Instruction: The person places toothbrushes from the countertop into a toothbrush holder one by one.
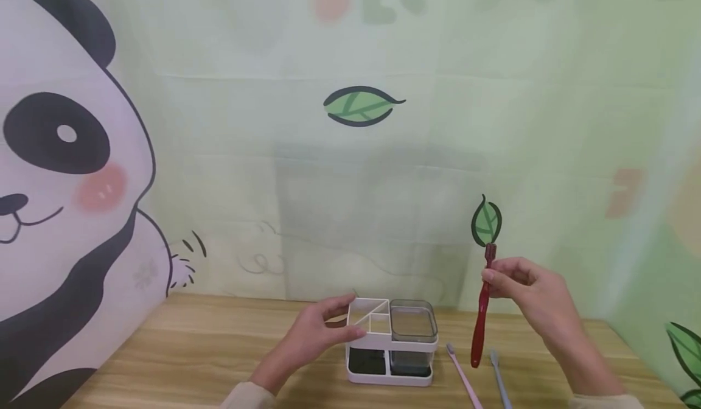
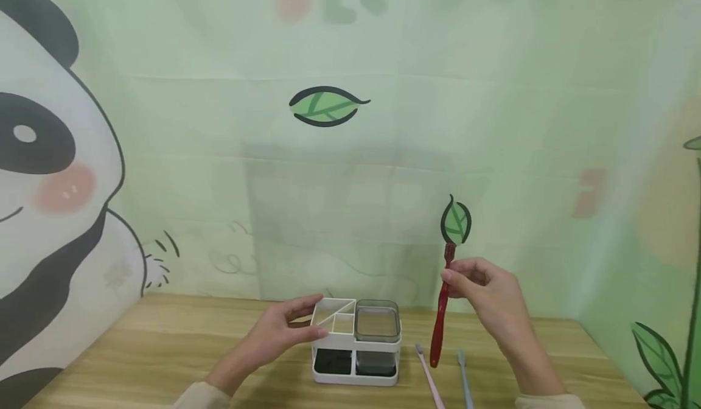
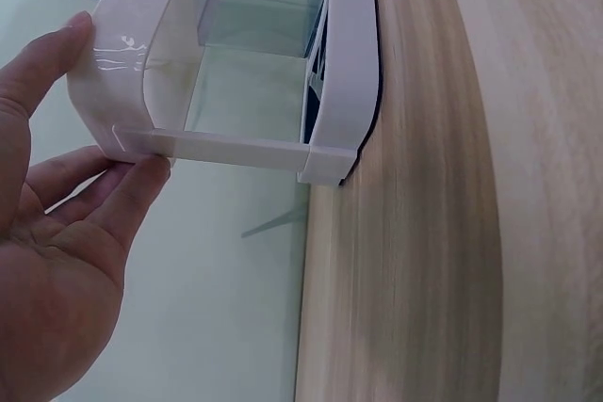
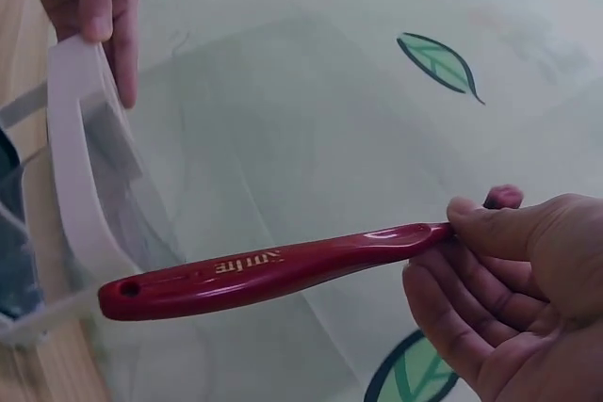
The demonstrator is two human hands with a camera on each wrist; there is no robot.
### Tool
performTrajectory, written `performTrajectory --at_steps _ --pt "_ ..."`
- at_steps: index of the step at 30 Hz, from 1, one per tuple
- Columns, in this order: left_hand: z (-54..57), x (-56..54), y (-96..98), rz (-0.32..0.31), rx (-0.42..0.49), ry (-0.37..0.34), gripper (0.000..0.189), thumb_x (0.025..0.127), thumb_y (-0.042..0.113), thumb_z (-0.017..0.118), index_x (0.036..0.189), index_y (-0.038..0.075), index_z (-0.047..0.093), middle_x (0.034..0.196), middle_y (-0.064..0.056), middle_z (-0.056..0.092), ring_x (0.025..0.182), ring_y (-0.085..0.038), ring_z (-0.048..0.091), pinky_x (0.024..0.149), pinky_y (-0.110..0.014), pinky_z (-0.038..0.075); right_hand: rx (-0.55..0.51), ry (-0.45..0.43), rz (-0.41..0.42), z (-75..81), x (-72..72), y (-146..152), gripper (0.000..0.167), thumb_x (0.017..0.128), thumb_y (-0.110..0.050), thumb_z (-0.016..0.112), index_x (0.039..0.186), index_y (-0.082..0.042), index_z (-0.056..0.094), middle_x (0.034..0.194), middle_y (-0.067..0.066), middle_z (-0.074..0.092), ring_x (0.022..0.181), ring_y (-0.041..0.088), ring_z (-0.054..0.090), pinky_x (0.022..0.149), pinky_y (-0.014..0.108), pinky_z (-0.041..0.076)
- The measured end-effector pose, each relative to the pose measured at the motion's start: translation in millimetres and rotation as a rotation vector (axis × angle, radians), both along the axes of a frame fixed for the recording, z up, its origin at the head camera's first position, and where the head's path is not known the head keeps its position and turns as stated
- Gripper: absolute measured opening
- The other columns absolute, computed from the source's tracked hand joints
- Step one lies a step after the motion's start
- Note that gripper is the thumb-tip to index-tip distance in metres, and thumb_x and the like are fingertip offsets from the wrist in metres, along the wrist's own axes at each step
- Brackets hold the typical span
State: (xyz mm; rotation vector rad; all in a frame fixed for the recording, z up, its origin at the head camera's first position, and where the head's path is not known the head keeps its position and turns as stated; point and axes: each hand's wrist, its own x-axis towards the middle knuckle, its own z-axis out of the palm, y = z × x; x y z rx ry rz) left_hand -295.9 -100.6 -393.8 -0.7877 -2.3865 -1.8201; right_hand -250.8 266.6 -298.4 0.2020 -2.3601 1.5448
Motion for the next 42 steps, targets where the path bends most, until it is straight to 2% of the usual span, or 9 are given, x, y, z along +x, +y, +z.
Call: performTrajectory --at_steps 3,8,14,20,27,42 --pt "-0.4 -0.3 0.2 0.001 -0.008 -0.005 0.072 0.091 0.017 0.087 0.15 -0.009 0.053 0.145 -0.031 0.059 0.13 -0.046 0.061 0.099 -0.042 0.058 -0.03 0.035 -0.01 2.6 -2.4 -10.7 0.039 0.1 -0.033 0.078 0.117 0.002 0.071 0.099 0.0 0.08 0.086 0.015 0.077 0.083 0.022 0.059" --pt "-0.7 -0.8 -0.1 -0.003 -0.006 -0.012 0.072 0.092 0.017 0.087 0.15 -0.008 0.053 0.145 -0.031 0.058 0.129 -0.047 0.061 0.098 -0.041 0.059 -0.067 0.088 -0.016 7.4 -4.4 -31.2 0.039 0.101 -0.031 0.078 0.119 0.003 0.071 0.098 -0.001 0.08 0.087 0.015 0.078 0.093 0.023 0.052" --pt "-0.7 -1.5 -0.3 -0.001 -0.003 -0.008 0.072 0.091 0.017 0.087 0.15 -0.009 0.053 0.144 -0.031 0.059 0.128 -0.046 0.062 0.097 -0.039 0.059 -0.151 0.154 0.027 9.9 -8.2 -52.6 0.037 0.1 -0.023 0.078 0.121 0.006 0.069 0.097 -0.001 0.079 0.085 0.015 0.077 0.091 0.017 0.055" --pt "-0.7 -2.0 -0.4 -0.011 0.009 -0.014 0.072 0.092 0.016 0.087 0.15 -0.01 0.052 0.144 -0.031 0.059 0.128 -0.047 0.062 0.096 -0.038 0.059 -0.193 0.165 0.024 11.0 -10.1 -72.2 0.036 0.1 -0.023 0.079 0.12 0.005 0.069 0.099 0.001 0.079 0.087 0.014 0.077 0.094 0.019 0.054" --pt "-0.4 -1.1 -0.1 -0.004 0.0 -0.018 0.072 0.091 0.016 0.087 0.15 -0.008 0.054 0.143 -0.029 0.061 0.128 -0.046 0.063 0.096 -0.039 0.06 -0.215 0.174 0.001 8.6 -10.7 -93.3 0.033 0.1 -0.024 0.078 0.119 0.002 0.07 0.101 0.005 0.079 0.089 0.014 0.077 0.103 0.03 0.052" --pt "0.3 -1.2 -1.4 0.01 -0.041 -0.023 0.072 0.092 0.022 0.087 0.15 -0.006 0.055 0.144 -0.029 0.061 0.129 -0.046 0.062 0.097 -0.046 0.059 -0.233 0.214 0.013 -7.3 -19.6 -119.3 0.026 0.098 -0.02 0.08 0.115 -0.001 0.073 0.104 0.011 0.078 0.09 0.017 0.077 0.099 0.027 0.055"
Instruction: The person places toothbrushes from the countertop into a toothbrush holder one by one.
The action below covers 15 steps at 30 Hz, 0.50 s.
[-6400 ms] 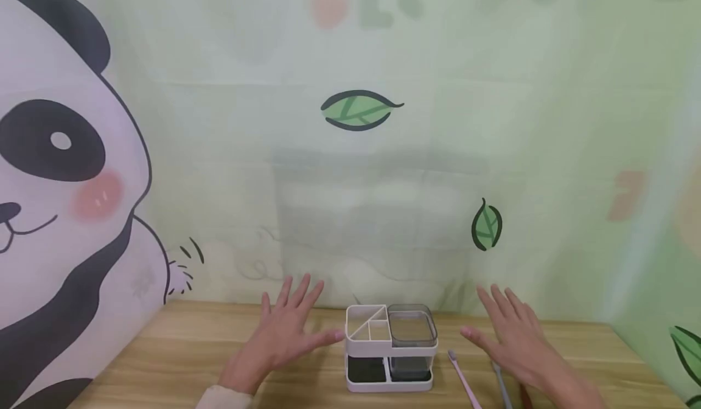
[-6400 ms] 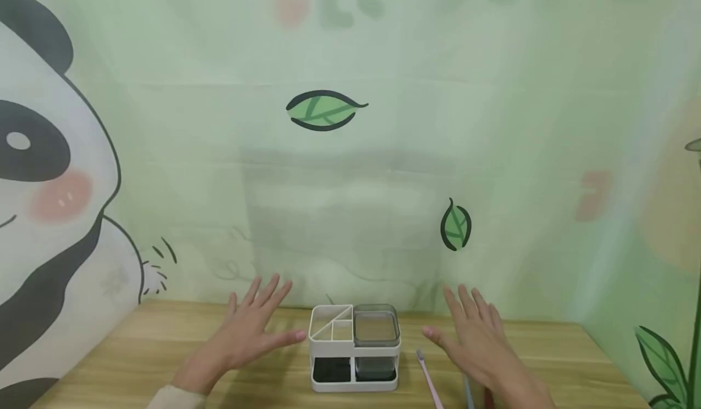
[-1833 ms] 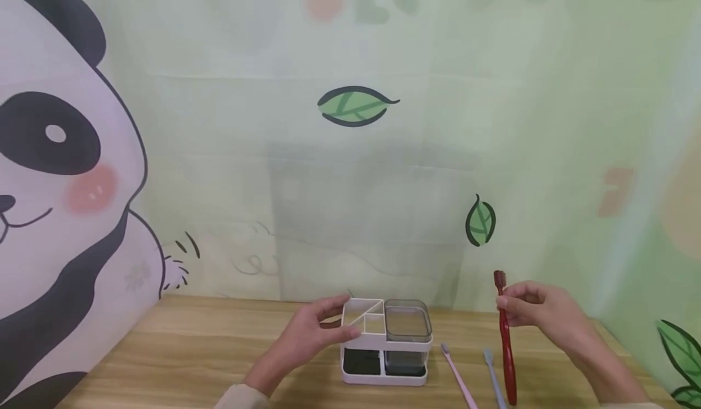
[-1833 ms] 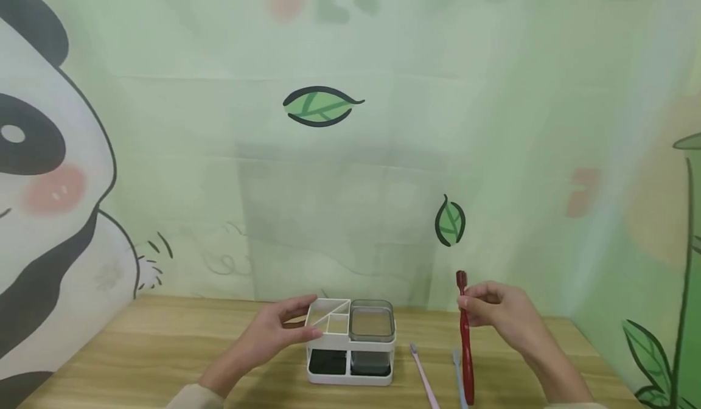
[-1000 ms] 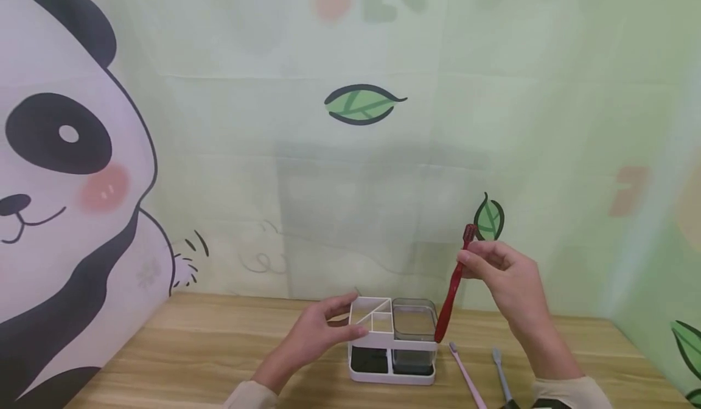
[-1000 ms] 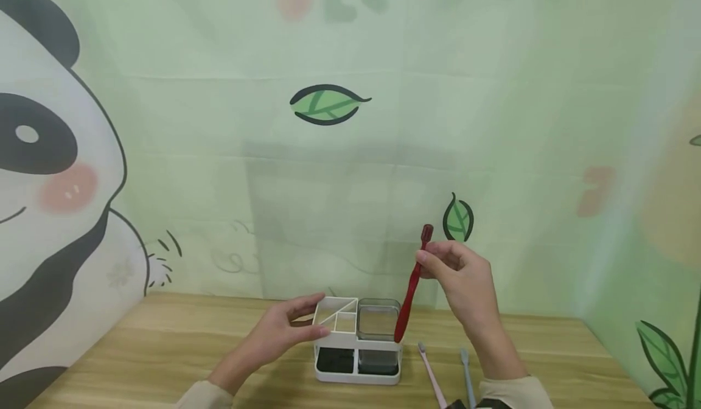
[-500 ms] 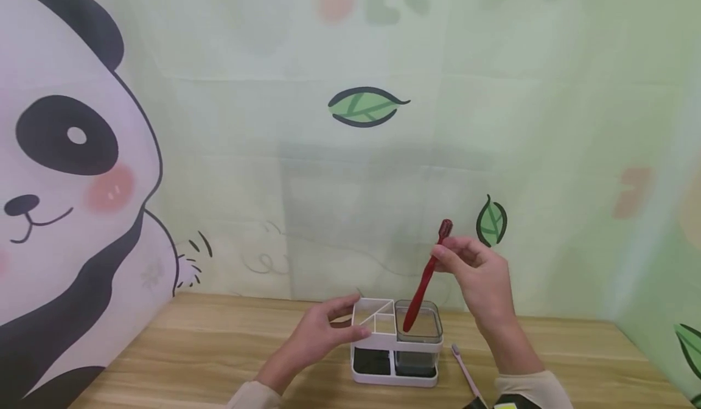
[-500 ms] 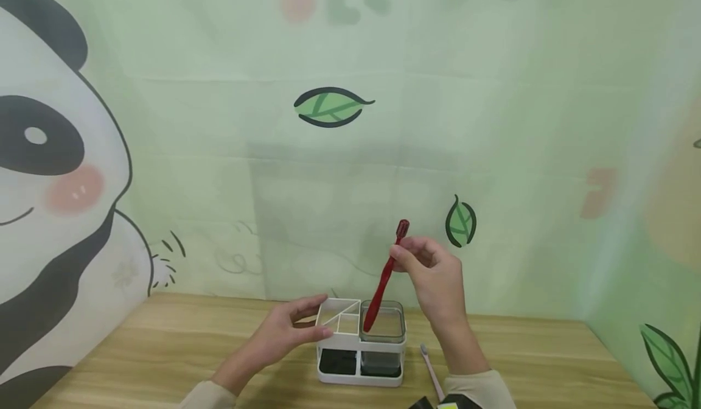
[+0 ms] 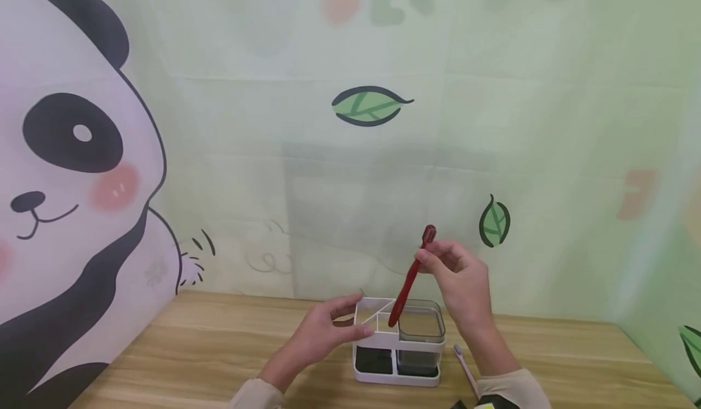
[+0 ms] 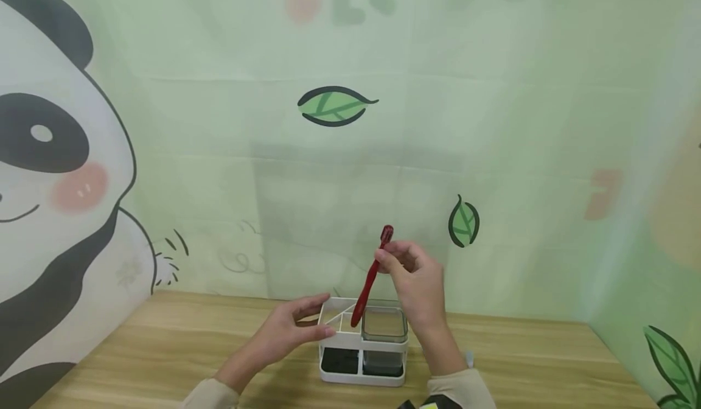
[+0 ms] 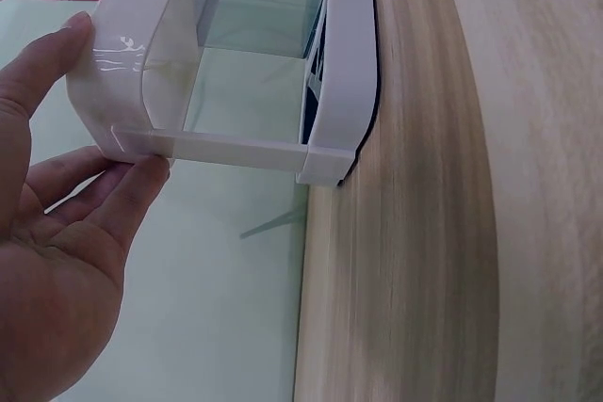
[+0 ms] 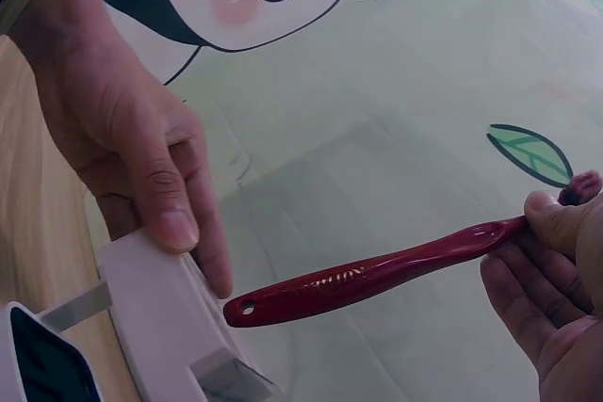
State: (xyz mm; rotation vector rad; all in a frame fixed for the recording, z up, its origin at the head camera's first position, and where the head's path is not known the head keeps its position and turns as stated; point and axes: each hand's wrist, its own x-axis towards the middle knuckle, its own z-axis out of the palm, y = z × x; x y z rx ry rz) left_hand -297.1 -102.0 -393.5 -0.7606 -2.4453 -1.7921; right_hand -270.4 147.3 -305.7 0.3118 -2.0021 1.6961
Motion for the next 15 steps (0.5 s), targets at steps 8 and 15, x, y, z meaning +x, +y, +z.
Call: performTrajectory --at_steps 8,15 --pt "0.9 0.1 -1.2 0.01 -0.012 -0.019 0.072 0.092 0.027 0.087 0.151 -0.001 0.056 0.146 -0.025 0.06 0.131 -0.043 0.062 0.101 -0.047 0.058 -0.002 -0.01 0.027 -10.3 -6.3 -9.1 0.023 0.097 -0.019 0.081 0.113 -0.003 0.073 0.103 0.01 0.078 0.091 0.019 0.076 0.098 0.031 0.056" --pt "0.6 -0.5 -1.4 0.004 -0.01 -0.015 0.072 0.093 0.026 0.086 0.151 -0.002 0.056 0.15 -0.026 0.057 0.133 -0.045 0.059 0.102 -0.05 0.056 0.054 -0.031 0.045 -20.8 -11.0 -15.8 0.02 0.098 -0.019 0.08 0.112 -0.006 0.074 0.103 0.008 0.078 0.093 0.021 0.076 0.103 0.048 0.055"
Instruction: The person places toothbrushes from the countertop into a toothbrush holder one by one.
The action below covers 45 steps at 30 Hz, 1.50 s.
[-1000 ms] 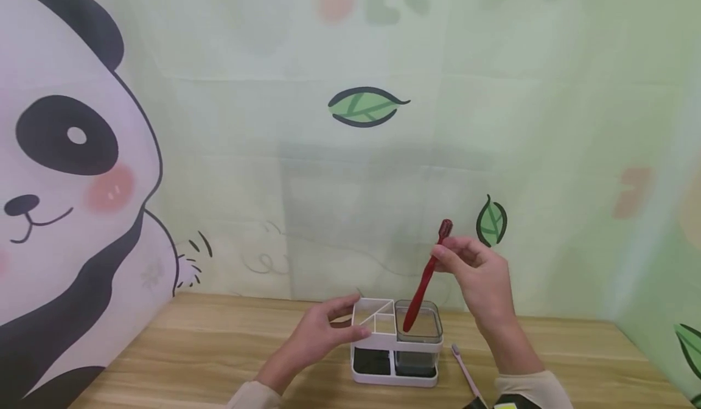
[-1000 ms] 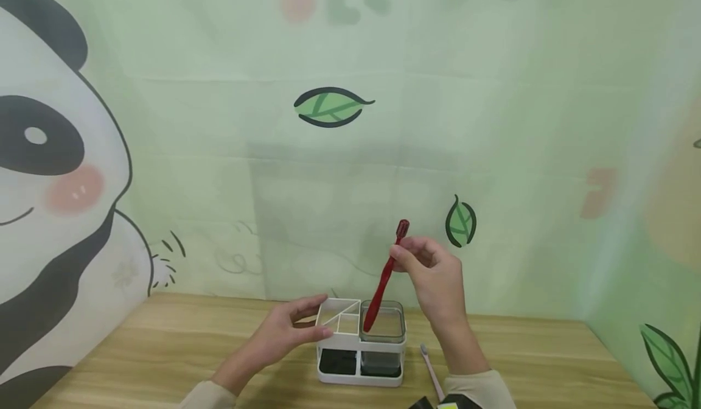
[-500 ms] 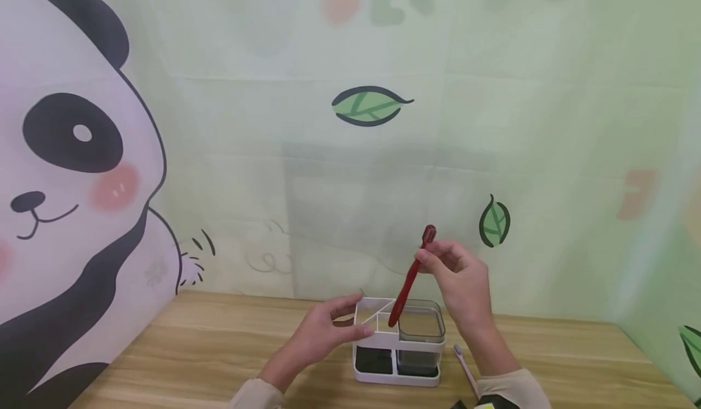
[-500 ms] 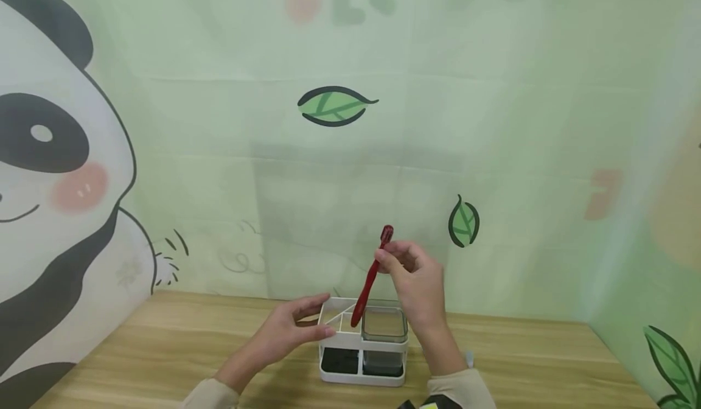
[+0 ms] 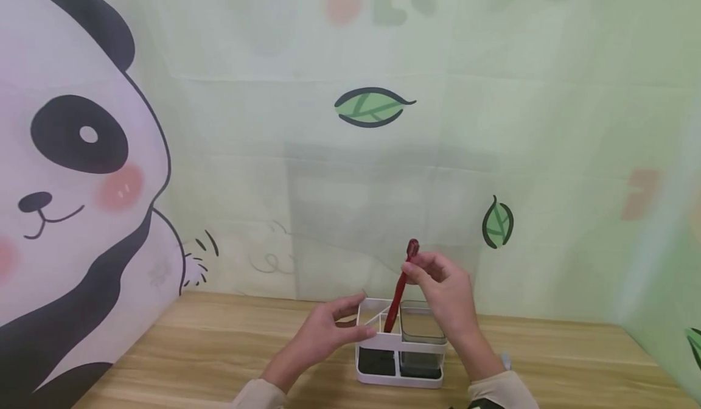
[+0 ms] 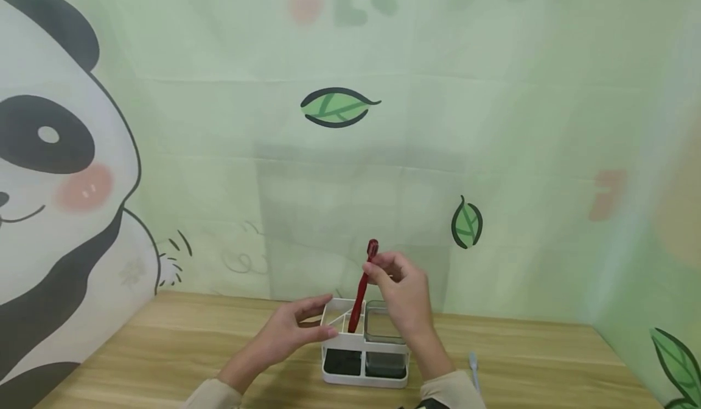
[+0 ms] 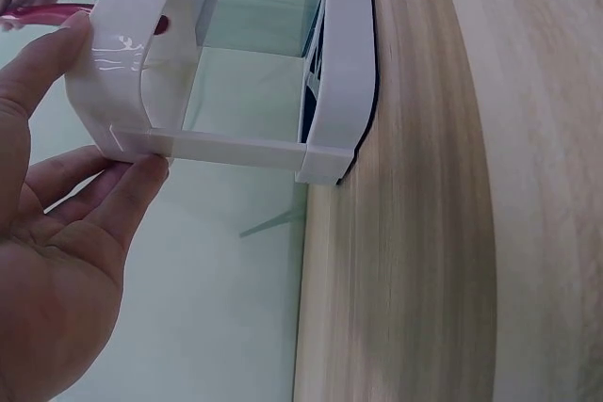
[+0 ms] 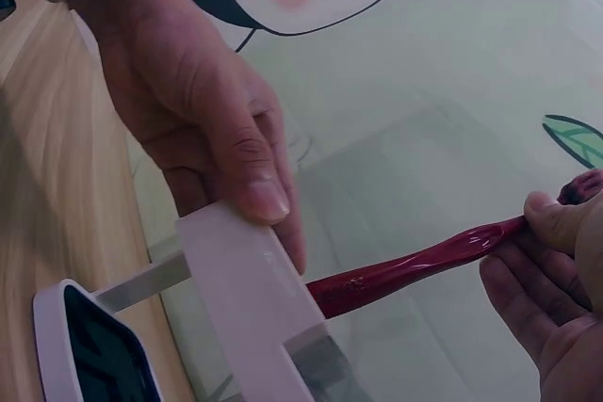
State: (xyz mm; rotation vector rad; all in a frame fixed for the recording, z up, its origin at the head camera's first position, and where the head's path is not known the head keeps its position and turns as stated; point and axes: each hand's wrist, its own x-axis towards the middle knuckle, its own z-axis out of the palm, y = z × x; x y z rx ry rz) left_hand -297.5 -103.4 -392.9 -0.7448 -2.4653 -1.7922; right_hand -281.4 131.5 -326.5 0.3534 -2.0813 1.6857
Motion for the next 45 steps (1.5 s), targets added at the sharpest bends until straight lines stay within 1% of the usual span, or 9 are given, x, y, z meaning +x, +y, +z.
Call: performTrajectory --at_steps 2,4,10,13,18,22,26,32,45 --pt "0.0 0.3 -0.1 -0.001 -0.001 -0.001 0.071 0.093 0.026 0.086 0.151 -0.002 0.056 0.151 -0.025 0.056 0.134 -0.044 0.059 0.103 -0.051 0.056 0.017 -0.001 0.008 -2.7 -1.3 -2.0 0.017 0.099 -0.017 0.079 0.11 -0.006 0.074 0.102 0.008 0.078 0.093 0.022 0.076 0.103 0.05 0.056" --pt "-0.4 0.1 -0.3 -0.002 -0.002 0.003 0.071 0.093 0.026 0.086 0.151 -0.002 0.056 0.151 -0.025 0.056 0.134 -0.044 0.059 0.103 -0.051 0.056 0.027 -0.006 0.016 -4.9 -2.6 -3.8 0.016 0.099 -0.016 0.079 0.11 -0.006 0.073 0.102 0.007 0.078 0.092 0.022 0.076 0.101 0.049 0.057" --pt "-2.2 -1.6 -1.8 -0.013 -0.004 0.018 0.069 0.094 0.027 0.085 0.15 -0.002 0.057 0.151 -0.024 0.056 0.133 -0.044 0.059 0.103 -0.05 0.056 0.037 -0.015 0.041 -10.4 -6.7 -7.1 0.014 0.099 -0.013 0.078 0.108 -0.003 0.072 0.1 0.009 0.077 0.09 0.024 0.075 0.089 0.03 0.06" --pt "-2.3 -2.2 -2.3 -0.014 -0.013 0.011 0.07 0.094 0.029 0.085 0.151 -0.001 0.057 0.152 -0.023 0.056 0.134 -0.043 0.059 0.103 -0.051 0.056 0.04 -0.023 0.055 -12.2 -7.5 -8.3 0.015 0.098 -0.012 0.079 0.107 -0.002 0.072 0.099 0.009 0.076 0.09 0.023 0.074 0.083 0.025 0.06" --pt "-1.2 -2.5 -1.8 -0.014 -0.014 0.009 0.071 0.094 0.029 0.085 0.151 -0.001 0.056 0.149 -0.025 0.058 0.133 -0.043 0.06 0.103 -0.051 0.056 0.079 -0.034 0.056 -15.0 -9.2 -9.3 0.015 0.098 -0.012 0.079 0.107 -0.002 0.072 0.1 0.007 0.075 0.094 0.022 0.072 0.084 0.028 0.059" --pt "-1.1 -2.5 -2.1 -0.019 -0.012 0.028 0.072 0.094 0.028 0.085 0.151 -0.004 0.055 0.148 -0.026 0.059 0.131 -0.044 0.061 0.102 -0.05 0.057 0.113 -0.05 0.06 -16.4 -9.9 -9.9 0.014 0.097 -0.012 0.08 0.107 -0.004 0.074 0.099 0.005 0.076 0.095 0.022 0.071 0.087 0.033 0.058" --pt "-1.4 -2.5 -2.5 -0.02 -0.017 0.037 0.071 0.095 0.029 0.084 0.151 -0.004 0.055 0.147 -0.026 0.059 0.131 -0.044 0.061 0.103 -0.051 0.056 0.131 -0.073 0.082 -17.9 -9.7 -11.3 0.012 0.096 -0.01 0.08 0.105 -0.005 0.074 0.097 0.004 0.076 0.095 0.022 0.07 0.087 0.037 0.061" --pt "-1.3 -1.0 -2.2 -0.019 -0.015 0.019 0.07 0.095 0.026 0.083 0.152 -0.003 0.055 0.148 -0.027 0.058 0.132 -0.045 0.06 0.103 -0.052 0.056 0.147 -0.098 0.119 -23.5 -10.9 -14.0 0.01 0.097 -0.006 0.079 0.104 -0.005 0.074 0.098 0.005 0.076 0.097 0.024 0.071 0.088 0.042 0.063" --pt "-1.5 -1.7 -3.2 -0.02 -0.019 0.016 0.071 0.095 0.03 0.083 0.152 -0.002 0.055 0.149 -0.025 0.058 0.132 -0.045 0.06 0.102 -0.053 0.056 0.137 -0.112 0.161 -28.9 -13.0 -16.8 0.01 0.095 -0.002 0.079 0.103 -0.001 0.072 0.096 0.007 0.076 0.093 0.025 0.073 0.082 0.037 0.065"
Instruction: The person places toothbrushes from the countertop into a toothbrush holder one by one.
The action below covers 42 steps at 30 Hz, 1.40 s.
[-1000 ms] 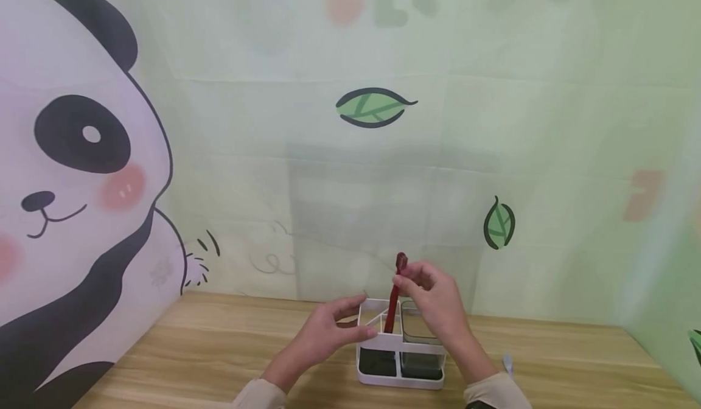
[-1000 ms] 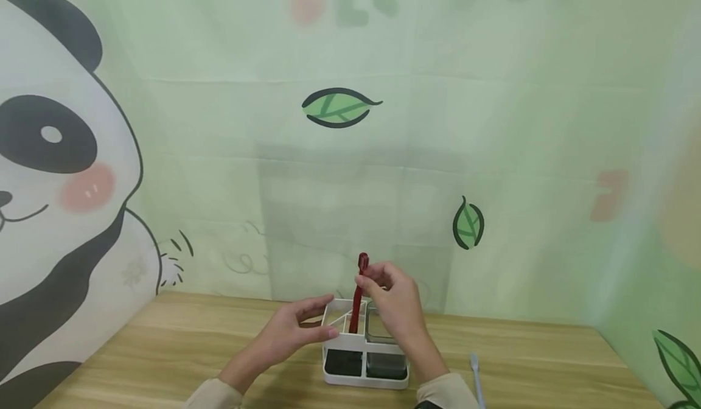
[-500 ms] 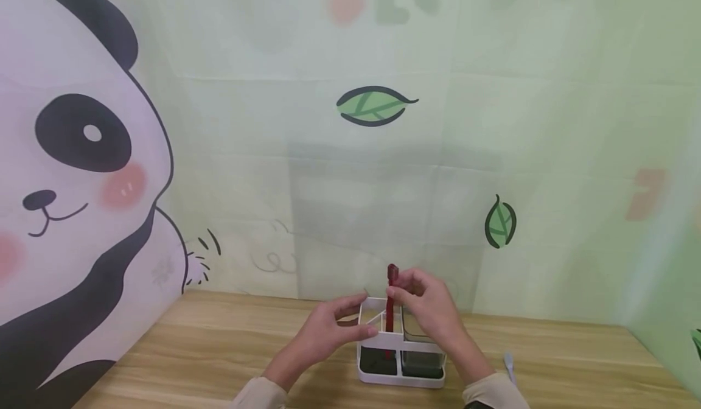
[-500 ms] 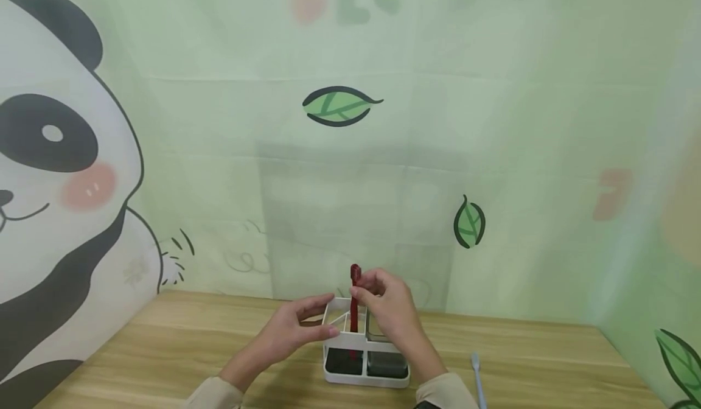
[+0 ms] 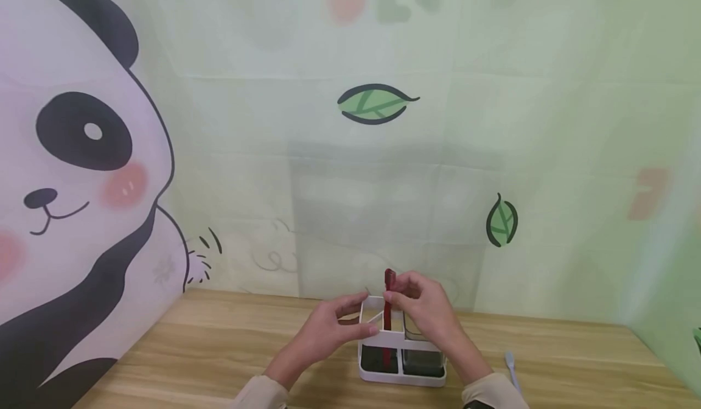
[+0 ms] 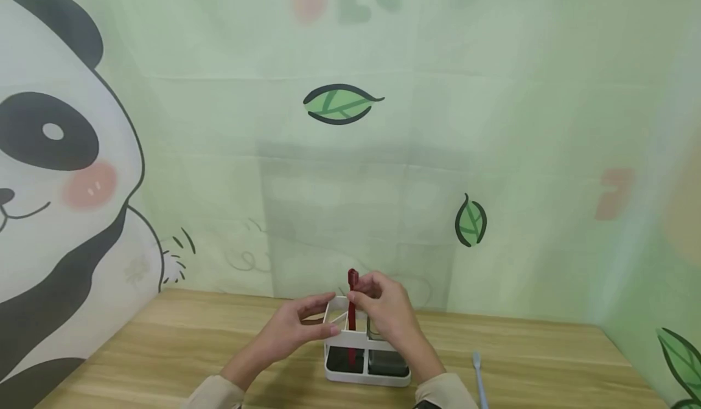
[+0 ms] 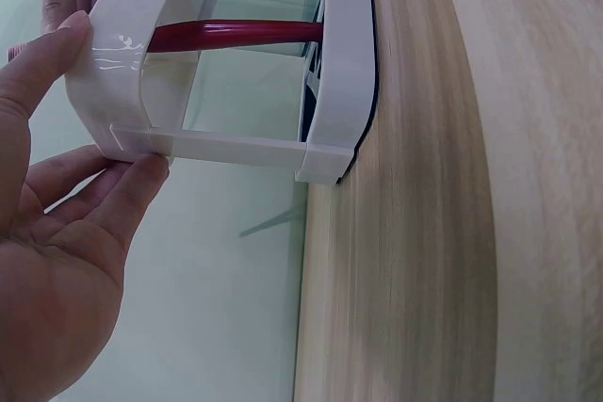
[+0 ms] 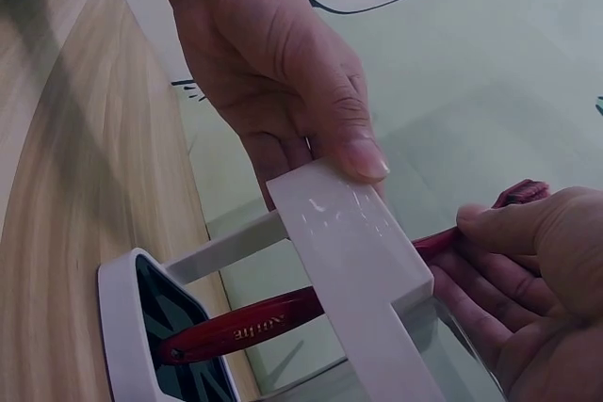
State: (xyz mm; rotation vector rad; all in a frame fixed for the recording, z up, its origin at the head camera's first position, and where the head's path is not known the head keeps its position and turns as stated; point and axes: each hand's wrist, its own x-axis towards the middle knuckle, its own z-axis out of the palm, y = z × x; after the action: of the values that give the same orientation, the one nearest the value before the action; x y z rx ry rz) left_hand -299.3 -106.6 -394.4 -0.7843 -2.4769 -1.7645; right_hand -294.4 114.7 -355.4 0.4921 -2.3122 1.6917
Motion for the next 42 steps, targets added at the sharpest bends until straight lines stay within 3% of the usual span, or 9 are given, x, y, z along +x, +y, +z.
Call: performTrajectory --at_steps 21,29,34,42 --pt "-0.8 1.7 1.4 0.001 0.012 -0.006 0.071 0.095 0.027 0.084 0.152 -0.004 0.054 0.148 -0.028 0.057 0.131 -0.048 0.059 0.101 -0.049 0.057 0.044 -0.009 0.018 0.8 1.0 10.7 0.011 0.096 -0.007 0.079 0.104 -0.004 0.072 0.101 0.005 0.077 0.099 0.025 0.072 0.092 0.042 0.062" --pt "-2.7 -0.9 1.1 -0.003 0.025 -0.018 0.072 0.095 0.028 0.084 0.152 -0.002 0.054 0.148 -0.027 0.057 0.133 -0.047 0.058 0.102 -0.048 0.057 0.017 -0.031 0.05 -0.1 2.6 16.8 0.013 0.097 -0.008 0.079 0.107 -0.001 0.073 0.104 0.009 0.077 0.099 0.027 0.073 0.089 0.037 0.064" --pt "-2.8 -0.5 1.5 -0.002 0.021 -0.012 0.072 0.094 0.029 0.084 0.152 -0.003 0.054 0.149 -0.029 0.056 0.132 -0.048 0.059 0.102 -0.049 0.056 0.016 0.007 0.088 0.7 4.8 12.8 0.011 0.099 -0.007 0.076 0.107 -0.001 0.074 0.105 0.011 0.076 0.099 0.027 0.074 0.087 0.035 0.064" --pt "-1.7 -0.3 2.5 -0.003 0.014 -0.003 0.071 0.096 0.027 0.083 0.152 -0.005 0.053 0.149 -0.028 0.057 0.132 -0.047 0.059 0.102 -0.049 0.057 0.065 0.031 0.046 -1.7 4.6 5.7 0.007 0.098 -0.004 0.076 0.105 -0.003 0.075 0.099 0.006 0.075 0.095 0.023 0.073 0.085 0.034 0.064"
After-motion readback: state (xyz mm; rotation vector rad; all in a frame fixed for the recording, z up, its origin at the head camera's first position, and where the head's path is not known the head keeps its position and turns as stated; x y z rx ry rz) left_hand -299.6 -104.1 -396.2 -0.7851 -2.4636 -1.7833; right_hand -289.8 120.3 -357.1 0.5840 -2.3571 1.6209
